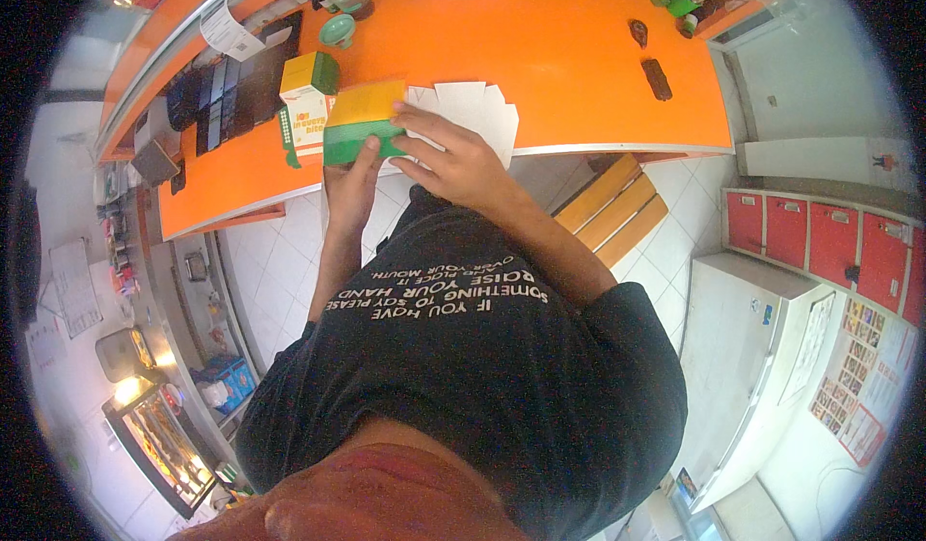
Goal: The person assembles small, flat-packed cardboard boxes at a counter. They fold the flaps and tuck them into slots to form the box structure. The person handles multiple boxes sequentially, placing the finished ones on the counter.
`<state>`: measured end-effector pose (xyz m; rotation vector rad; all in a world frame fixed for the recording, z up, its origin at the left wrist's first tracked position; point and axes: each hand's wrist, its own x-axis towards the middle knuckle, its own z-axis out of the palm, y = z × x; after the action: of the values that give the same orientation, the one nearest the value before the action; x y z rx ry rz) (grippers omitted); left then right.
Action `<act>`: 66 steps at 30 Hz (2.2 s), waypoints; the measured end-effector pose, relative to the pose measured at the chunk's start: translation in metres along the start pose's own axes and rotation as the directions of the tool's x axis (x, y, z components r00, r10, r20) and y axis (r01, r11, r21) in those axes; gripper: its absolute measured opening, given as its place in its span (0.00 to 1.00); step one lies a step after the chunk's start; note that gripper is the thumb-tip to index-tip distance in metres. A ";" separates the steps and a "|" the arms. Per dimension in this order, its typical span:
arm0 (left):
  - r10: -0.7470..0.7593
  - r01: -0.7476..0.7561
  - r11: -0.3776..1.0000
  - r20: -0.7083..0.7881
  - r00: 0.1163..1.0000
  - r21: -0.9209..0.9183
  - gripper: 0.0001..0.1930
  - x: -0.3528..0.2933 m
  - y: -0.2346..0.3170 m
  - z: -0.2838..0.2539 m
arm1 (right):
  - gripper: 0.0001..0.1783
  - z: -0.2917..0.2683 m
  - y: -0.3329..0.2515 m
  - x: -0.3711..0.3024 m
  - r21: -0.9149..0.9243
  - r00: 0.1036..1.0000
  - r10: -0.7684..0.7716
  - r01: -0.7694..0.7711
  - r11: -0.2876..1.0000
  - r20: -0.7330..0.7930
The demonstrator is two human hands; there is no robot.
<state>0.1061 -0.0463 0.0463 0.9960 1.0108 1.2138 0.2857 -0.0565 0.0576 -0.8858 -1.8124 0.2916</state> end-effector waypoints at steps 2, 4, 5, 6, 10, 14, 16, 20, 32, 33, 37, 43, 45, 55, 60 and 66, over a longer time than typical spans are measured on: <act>0.003 -0.007 0.992 0.036 0.999 0.123 0.19 0.000 -0.006 -0.003 | 0.13 0.005 0.004 -0.004 -0.013 1.000 -0.027 0.027 1.000 0.007; 0.058 -0.052 0.996 0.099 0.993 -0.068 0.17 -0.001 -0.013 -0.009 | 0.10 0.006 0.001 -0.005 -0.021 1.000 -0.006 0.005 1.000 -0.021; 0.089 -0.068 0.984 0.126 0.988 -0.165 0.16 -0.002 -0.015 -0.011 | 0.09 0.005 0.000 -0.004 0.055 0.998 0.060 -0.057 0.997 -0.038; 0.119 -0.116 0.993 0.171 0.978 -0.030 0.16 -0.002 -0.016 -0.014 | 0.08 0.003 -0.001 -0.003 0.132 0.991 0.126 -0.118 0.984 -0.049; 0.169 -0.226 0.943 0.234 0.957 0.243 0.19 -0.006 -0.017 -0.014 | 0.05 0.002 -0.002 -0.005 0.414 0.921 0.389 -0.340 0.844 -0.037; 0.186 -0.195 0.980 0.160 0.969 0.046 0.17 -0.006 -0.011 -0.003 | 0.05 0.004 -0.008 -0.002 0.529 0.886 0.462 -0.413 0.742 0.043; 0.171 -0.174 0.985 0.148 0.974 0.009 0.16 -0.005 -0.010 -0.005 | 0.05 0.009 -0.010 -0.004 0.642 0.811 0.573 -0.502 0.579 0.117; 0.164 -0.183 0.978 0.169 0.972 0.103 0.15 -0.001 -0.022 -0.017 | 0.06 0.002 -0.011 -0.003 0.420 0.892 0.409 -0.452 0.787 0.195; 0.056 0.020 0.928 0.193 0.980 -0.371 0.17 0.000 -0.022 -0.009 | 0.13 0.007 -0.021 -0.008 0.086 0.993 0.110 -0.114 0.990 0.049; 0.026 0.053 0.917 0.192 0.981 -0.394 0.19 -0.001 -0.027 -0.012 | 0.14 0.008 -0.015 -0.011 0.027 0.997 0.046 -0.048 0.998 0.057; -0.091 0.116 0.968 0.119 0.989 -0.223 0.22 0.003 -0.009 -0.008 | 0.18 0.003 -0.019 -0.004 -0.043 0.981 -0.138 0.145 0.988 0.139; -0.153 0.270 0.635 0.224 0.962 -0.724 0.21 0.010 0.009 -0.027 | 0.24 -0.013 -0.005 -0.003 -0.153 0.987 0.161 -0.157 0.976 0.013; -0.062 0.308 0.467 0.317 0.947 -0.829 0.24 0.009 0.010 -0.028 | 0.19 -0.016 -0.007 -0.009 -0.027 0.984 0.179 -0.179 0.983 0.005; 0.290 -0.246 0.914 0.097 0.952 -0.321 0.14 -0.013 0.011 0.013 | 0.11 -0.011 -0.021 0.001 0.244 0.994 0.084 -0.064 0.968 -0.073; 0.521 -0.503 0.845 -0.068 0.851 0.182 0.13 -0.009 0.015 0.007 | 0.07 -0.013 -0.023 -0.002 0.451 0.984 0.176 -0.154 0.879 -0.007; 0.720 -0.679 0.539 0.145 0.678 0.499 0.10 -0.011 0.012 0.011 | 0.07 -0.008 -0.041 0.001 0.407 0.964 0.176 -0.081 0.910 -0.202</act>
<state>0.1133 -0.0573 0.0612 1.9424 1.0522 1.6824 0.2746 -0.0859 0.0854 -0.7175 -1.4092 0.5922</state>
